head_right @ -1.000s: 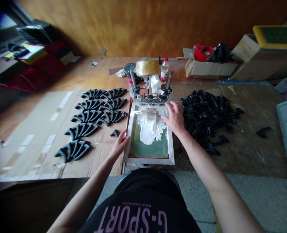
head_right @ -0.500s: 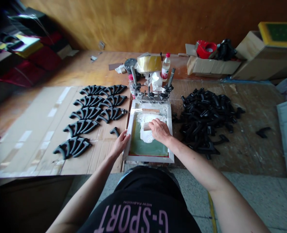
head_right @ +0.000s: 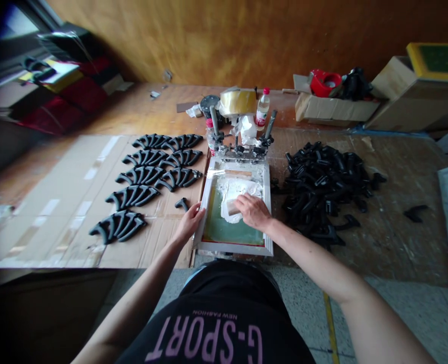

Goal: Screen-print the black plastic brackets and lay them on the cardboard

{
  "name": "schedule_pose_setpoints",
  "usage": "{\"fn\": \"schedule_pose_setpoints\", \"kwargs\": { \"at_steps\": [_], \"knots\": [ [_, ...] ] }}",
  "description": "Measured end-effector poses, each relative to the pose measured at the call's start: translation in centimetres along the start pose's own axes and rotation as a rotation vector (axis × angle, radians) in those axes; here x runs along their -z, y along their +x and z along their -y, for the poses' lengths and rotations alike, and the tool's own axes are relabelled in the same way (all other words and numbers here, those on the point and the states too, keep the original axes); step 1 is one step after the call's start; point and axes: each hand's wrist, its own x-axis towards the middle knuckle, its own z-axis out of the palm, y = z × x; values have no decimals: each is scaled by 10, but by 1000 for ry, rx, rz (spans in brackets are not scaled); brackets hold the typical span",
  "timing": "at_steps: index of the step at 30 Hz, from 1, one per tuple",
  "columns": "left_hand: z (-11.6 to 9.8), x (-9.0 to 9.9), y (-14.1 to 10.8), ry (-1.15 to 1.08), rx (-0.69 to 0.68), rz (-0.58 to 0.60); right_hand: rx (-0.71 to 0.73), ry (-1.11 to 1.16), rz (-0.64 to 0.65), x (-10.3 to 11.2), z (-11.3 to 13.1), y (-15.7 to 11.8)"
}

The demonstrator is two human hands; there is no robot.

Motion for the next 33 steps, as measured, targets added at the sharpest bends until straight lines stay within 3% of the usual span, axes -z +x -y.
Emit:
{"fn": "schedule_pose_setpoints", "kwargs": {
  "at_steps": [4,8,12,15,18,22,24,26,28,29,31,33],
  "knots": [
    [2,1,2,-10,-5,40,66,86,45,-3,5,-6],
    [-11,11,-2,-65,44,115,-157,126,-17,21,-13,36],
    [-55,31,-16,-137,-6,103,-397,55,-103,56,-64,67],
    [-100,40,-20,-224,-126,-1,-580,19,-289,69,-102,47],
    [-144,40,-5,-437,-279,-36,-635,11,-249,51,-105,13],
    [-180,32,21,-608,-352,-2,-439,34,-13,-6,-60,-10],
    [-178,22,20,-666,-320,-51,-400,2,101,-27,-36,-9],
    [-159,4,4,-683,-200,-61,-477,1,163,-35,-15,-6],
    [-128,-19,-23,-631,60,95,-588,45,120,-34,8,-4],
    [-112,-31,-36,-583,222,237,-599,77,66,-32,21,-3],
    [-83,-48,-58,-586,381,366,-458,167,-25,-28,42,-3],
    [-62,-49,-65,-620,402,346,-243,274,-55,-27,46,-3]
  ]
}}
